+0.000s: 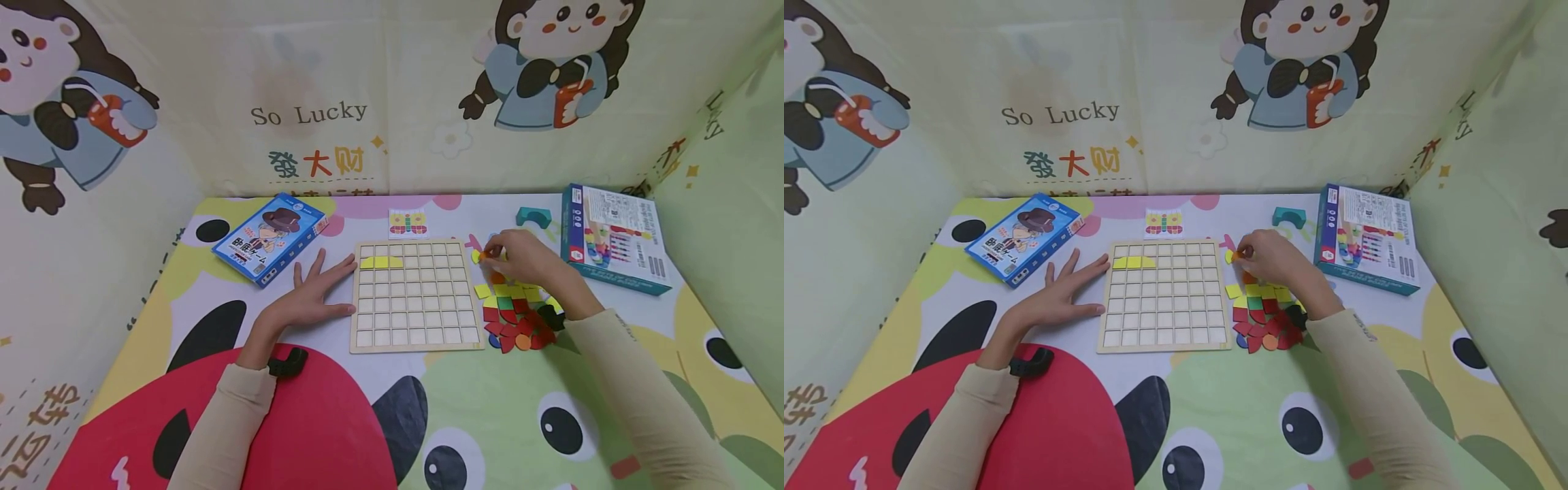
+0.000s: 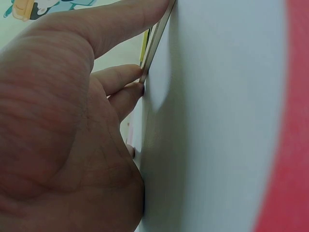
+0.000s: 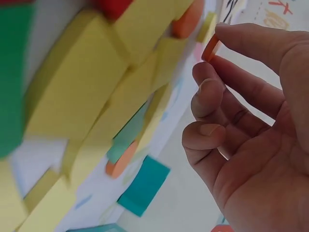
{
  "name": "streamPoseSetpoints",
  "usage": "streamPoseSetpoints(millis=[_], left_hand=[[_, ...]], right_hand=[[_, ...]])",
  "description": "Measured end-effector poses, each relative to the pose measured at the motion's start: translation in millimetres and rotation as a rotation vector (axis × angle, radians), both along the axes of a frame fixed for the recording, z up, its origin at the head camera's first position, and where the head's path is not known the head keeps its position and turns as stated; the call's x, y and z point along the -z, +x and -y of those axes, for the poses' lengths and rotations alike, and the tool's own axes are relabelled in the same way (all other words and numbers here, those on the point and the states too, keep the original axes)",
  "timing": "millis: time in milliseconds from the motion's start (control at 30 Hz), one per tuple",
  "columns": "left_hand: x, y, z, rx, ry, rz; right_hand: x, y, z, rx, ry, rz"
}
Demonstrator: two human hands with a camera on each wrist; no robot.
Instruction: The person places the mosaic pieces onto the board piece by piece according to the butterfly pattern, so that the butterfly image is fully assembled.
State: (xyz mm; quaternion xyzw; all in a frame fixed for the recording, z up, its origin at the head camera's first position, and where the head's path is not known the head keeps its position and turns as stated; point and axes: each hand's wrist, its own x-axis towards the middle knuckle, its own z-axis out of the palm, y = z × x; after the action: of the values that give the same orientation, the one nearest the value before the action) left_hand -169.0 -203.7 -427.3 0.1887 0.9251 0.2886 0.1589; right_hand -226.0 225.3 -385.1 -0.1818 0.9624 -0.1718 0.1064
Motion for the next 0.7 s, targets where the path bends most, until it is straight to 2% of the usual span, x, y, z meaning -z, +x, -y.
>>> streamPoseSetpoints(millis=[200, 367, 700], left_hand=[[1.2, -1.1, 0.5, -0.003, 0.002, -0.001], [1.6, -0.7, 0.1, -0.006, -0.005, 0.001], [0.5, -1.7, -1.0, -0.003, -0.006, 0.008]], right_hand=[[-2.2, -0.3, 22, -0.022, -0.026, 0.025], [-2.9, 0.7, 47, -0.061, -0.04, 0.011], [-3.9, -4.3, 91, -0.197, -0.066, -0.053]])
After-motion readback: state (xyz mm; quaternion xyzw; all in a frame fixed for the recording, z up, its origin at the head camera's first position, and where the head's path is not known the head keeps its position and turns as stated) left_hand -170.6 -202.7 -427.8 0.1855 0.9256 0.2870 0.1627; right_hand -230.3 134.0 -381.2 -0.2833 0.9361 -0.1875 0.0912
